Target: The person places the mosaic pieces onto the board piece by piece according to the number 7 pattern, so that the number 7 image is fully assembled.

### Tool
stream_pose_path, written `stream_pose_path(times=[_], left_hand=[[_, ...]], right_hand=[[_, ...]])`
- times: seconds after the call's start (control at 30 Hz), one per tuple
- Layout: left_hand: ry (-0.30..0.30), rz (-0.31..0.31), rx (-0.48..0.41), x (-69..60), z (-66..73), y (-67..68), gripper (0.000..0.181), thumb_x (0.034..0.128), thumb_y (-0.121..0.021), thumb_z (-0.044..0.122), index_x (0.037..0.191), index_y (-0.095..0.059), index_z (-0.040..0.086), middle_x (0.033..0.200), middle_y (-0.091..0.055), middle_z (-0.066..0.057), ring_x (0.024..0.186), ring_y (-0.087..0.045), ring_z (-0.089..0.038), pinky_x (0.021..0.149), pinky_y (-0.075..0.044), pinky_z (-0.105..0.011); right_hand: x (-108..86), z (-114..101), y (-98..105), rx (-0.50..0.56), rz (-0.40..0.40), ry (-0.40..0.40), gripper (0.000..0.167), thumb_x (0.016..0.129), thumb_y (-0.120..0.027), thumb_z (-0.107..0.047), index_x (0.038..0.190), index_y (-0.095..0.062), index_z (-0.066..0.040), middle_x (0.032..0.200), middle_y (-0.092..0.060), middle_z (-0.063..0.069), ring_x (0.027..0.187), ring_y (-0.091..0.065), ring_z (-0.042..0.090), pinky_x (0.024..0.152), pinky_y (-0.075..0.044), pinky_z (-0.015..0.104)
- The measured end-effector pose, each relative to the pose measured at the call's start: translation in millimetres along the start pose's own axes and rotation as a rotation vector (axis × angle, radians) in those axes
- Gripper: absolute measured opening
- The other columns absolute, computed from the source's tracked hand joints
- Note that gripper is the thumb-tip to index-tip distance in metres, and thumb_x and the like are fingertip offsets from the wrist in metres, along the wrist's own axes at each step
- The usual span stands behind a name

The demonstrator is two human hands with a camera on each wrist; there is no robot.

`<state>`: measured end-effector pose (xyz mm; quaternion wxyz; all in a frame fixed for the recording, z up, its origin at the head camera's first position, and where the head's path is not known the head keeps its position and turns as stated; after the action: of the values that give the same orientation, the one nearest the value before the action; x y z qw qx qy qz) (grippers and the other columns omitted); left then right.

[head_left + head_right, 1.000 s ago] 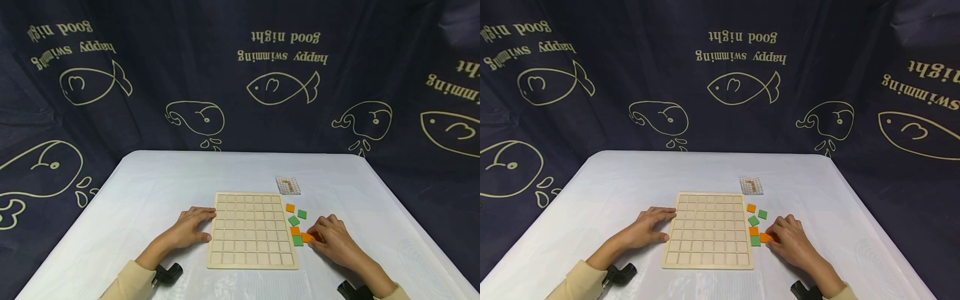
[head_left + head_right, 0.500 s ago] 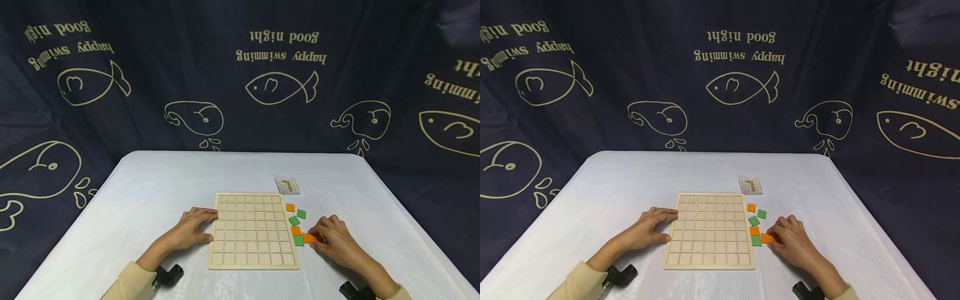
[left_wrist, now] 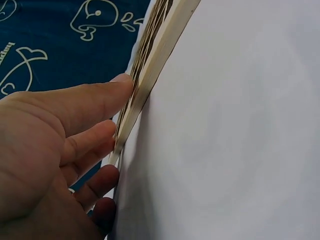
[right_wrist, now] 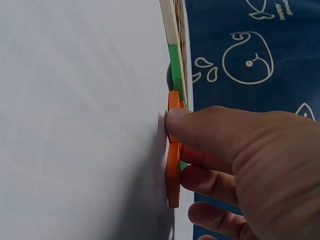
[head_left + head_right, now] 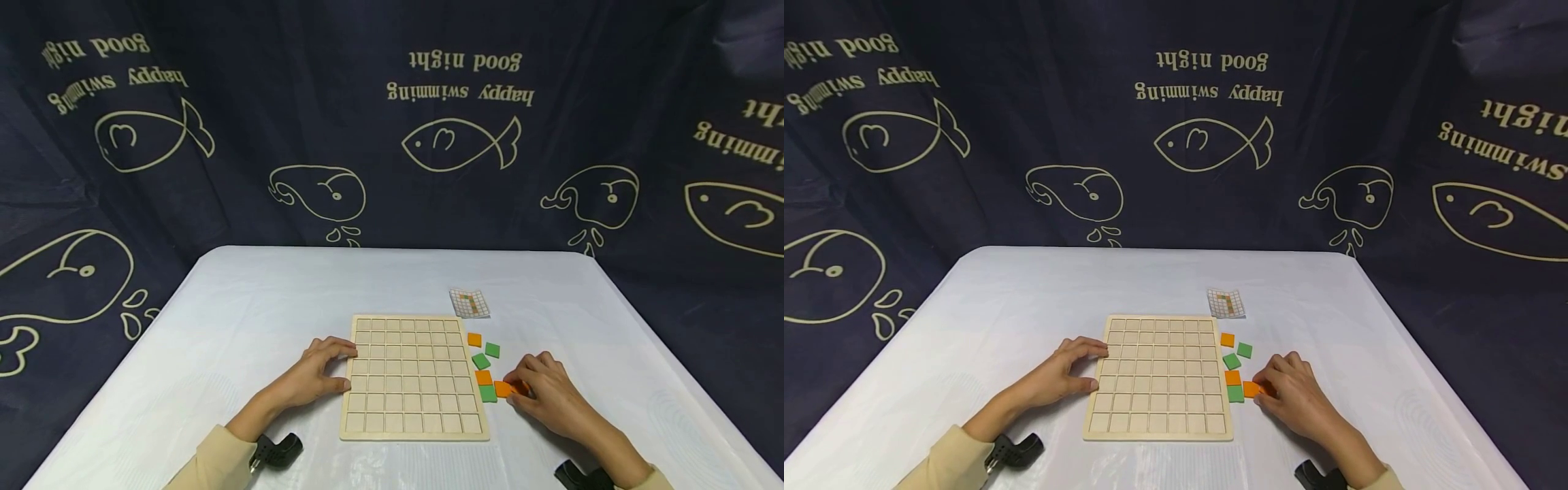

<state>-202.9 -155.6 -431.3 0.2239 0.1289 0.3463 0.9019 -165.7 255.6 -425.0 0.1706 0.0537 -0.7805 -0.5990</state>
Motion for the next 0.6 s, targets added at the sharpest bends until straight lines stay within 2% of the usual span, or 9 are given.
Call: stream_pose_path(times=[0.33,0.6], left_hand=[[0.008,-0.016,-0.01,0.9,-3.7,-2.1,0.057,0.0786,-0.075,0.024,0.129,-0.054,0.01,0.142,-0.043,0.0,0.124,-0.033,-0.021,0.103,-0.026,-0.054],[0.022,-0.026,-0.02,-0.3,-4.3,-0.3,0.059,0.0792,-0.074,0.023,0.132,-0.051,0.011,0.145,-0.04,0.001,0.126,-0.033,-0.021,0.103,-0.029,-0.051]], right_hand=[[0.4,0.0,0.8,-0.003,0.002,0.007,0.019,0.071,-0.08,-0.023,0.087,-0.072,-0.021,0.08,-0.049,-0.014,0.083,-0.034,0.009,0.074,-0.026,0.029],[5.9,-3.0,6.6,0.002,0.082,0.093,0.019,0.071,-0.079,-0.019,0.088,-0.072,-0.018,0.08,-0.053,-0.012,0.083,-0.036,0.008,0.073,-0.027,0.03]])
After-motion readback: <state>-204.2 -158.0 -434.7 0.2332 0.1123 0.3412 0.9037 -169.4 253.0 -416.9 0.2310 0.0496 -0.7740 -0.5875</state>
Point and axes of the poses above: each hand's wrist, its own x-axis towards the middle knuckle, its own y-axis out of the back of the hand, z = x × y, the point moved 1 cm from there along x, towards the middle knuckle
